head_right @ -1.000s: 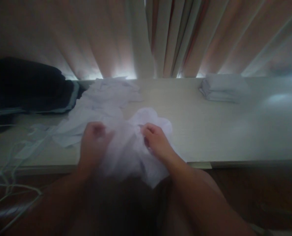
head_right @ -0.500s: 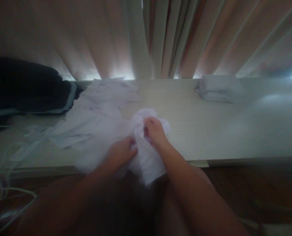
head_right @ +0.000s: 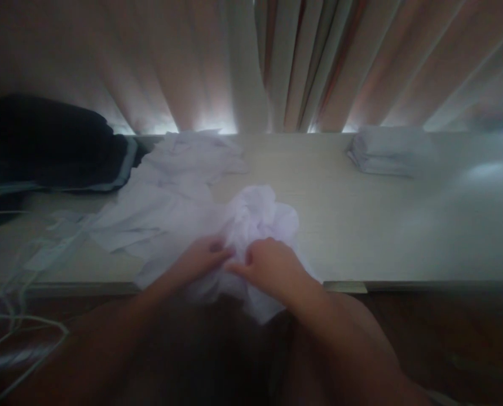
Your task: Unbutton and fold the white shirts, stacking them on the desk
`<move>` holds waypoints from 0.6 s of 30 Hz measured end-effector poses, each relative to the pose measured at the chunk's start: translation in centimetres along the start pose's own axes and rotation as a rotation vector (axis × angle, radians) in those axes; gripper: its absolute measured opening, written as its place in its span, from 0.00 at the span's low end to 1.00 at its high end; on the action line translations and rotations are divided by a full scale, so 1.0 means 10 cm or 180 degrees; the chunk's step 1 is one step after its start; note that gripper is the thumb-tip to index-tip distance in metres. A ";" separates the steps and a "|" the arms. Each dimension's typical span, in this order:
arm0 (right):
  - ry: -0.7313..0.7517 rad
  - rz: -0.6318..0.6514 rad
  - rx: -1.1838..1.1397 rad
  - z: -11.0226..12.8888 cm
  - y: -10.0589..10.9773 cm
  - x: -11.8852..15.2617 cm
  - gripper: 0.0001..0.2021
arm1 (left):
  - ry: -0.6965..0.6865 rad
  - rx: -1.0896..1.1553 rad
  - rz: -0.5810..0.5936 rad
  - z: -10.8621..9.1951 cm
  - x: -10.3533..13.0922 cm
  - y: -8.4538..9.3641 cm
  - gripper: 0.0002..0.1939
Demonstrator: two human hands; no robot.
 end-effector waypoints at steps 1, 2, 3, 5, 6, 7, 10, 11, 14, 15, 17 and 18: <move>0.0020 0.0034 0.0057 -0.03 -0.09 -0.05 0.19 | 0.0031 0.0140 0.0047 -0.02 0.02 0.00 0.19; 0.0066 0.0046 0.0057 -0.05 -0.16 -0.10 0.16 | 0.0095 0.0249 0.0076 -0.04 0.03 0.00 0.20; 0.0128 0.0052 -0.0016 -0.07 -0.20 -0.14 0.14 | 0.0184 0.0337 0.0089 -0.06 0.05 0.02 0.20; 0.0184 0.0014 -0.0425 -0.09 -0.18 -0.20 0.13 | 0.0377 0.0519 0.0101 -0.08 0.09 0.05 0.20; 0.0166 -0.0010 -0.0728 -0.11 -0.14 -0.22 0.12 | 0.0446 0.0630 0.0086 -0.10 0.11 0.06 0.19; 0.0132 -0.0026 -0.1072 -0.12 -0.10 -0.22 0.11 | 0.0483 0.0747 0.0054 -0.12 0.12 0.09 0.18; 0.0053 -0.0059 -0.2027 -0.12 0.01 -0.19 0.09 | 0.0472 0.1021 -0.0119 -0.19 0.17 0.16 0.17; 0.0062 -0.0076 -0.2236 -0.10 0.03 -0.18 0.09 | 0.0461 0.1068 -0.0177 -0.21 0.18 0.17 0.17; 0.0123 -0.0075 -0.2495 -0.04 0.04 -0.12 0.09 | 0.0445 0.1119 -0.0251 -0.27 0.22 0.19 0.16; 0.0141 -0.0059 -0.2500 -0.03 0.04 -0.10 0.09 | 0.0440 0.1124 -0.0236 -0.29 0.23 0.18 0.16; 0.0158 -0.0044 -0.2470 0.00 0.03 -0.07 0.10 | 0.0389 0.1131 -0.0163 -0.34 0.25 0.17 0.15; 0.0166 -0.0054 -0.2438 0.00 0.03 -0.06 0.10 | 0.0346 0.1134 -0.0114 -0.38 0.25 0.17 0.15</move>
Point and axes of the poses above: each hand's wrist, its own x-axis away from the middle knuckle, its own y-axis out of the back of the hand, z = x × y, the point moved 10 cm from there along -x, towards the middle knuckle
